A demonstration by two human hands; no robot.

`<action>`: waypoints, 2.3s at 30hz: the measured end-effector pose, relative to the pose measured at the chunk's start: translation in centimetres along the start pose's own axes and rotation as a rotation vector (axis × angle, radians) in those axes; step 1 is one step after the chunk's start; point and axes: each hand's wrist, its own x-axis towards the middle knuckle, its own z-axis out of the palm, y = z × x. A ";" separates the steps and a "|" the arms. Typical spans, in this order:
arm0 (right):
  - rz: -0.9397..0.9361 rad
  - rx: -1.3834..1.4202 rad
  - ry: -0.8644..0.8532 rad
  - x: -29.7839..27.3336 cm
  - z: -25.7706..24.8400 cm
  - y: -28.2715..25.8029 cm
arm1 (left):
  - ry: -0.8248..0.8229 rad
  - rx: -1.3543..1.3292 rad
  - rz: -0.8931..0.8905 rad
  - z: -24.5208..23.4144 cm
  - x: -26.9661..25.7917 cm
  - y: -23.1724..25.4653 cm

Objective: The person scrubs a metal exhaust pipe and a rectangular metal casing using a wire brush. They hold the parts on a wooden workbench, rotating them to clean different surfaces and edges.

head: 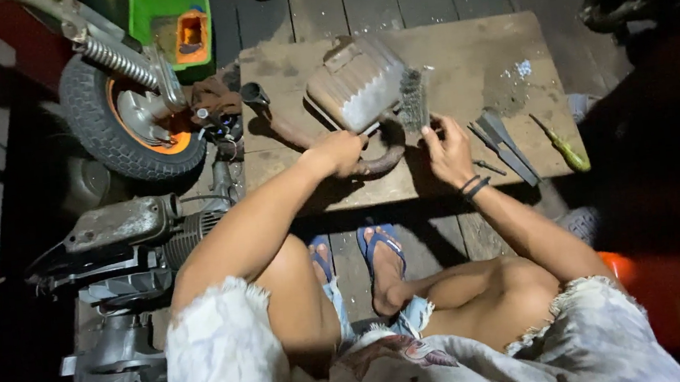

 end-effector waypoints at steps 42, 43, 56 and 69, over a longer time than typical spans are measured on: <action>0.447 -0.074 0.043 3.2 -0.1 3.7 | 0.728 0.027 -0.330 0.5 -7.5 -15.0; 0.447 -0.073 0.043 3.2 0.0 3.5 | 0.728 0.028 -0.332 0.8 -7.3 -15.3; 0.494 -0.082 0.038 3.0 -0.7 3.2 | 0.754 -0.166 -0.332 1.2 -7.8 -15.5; 0.560 -0.100 0.001 2.9 -0.2 1.5 | 0.667 -0.179 -0.363 1.4 -9.3 -14.1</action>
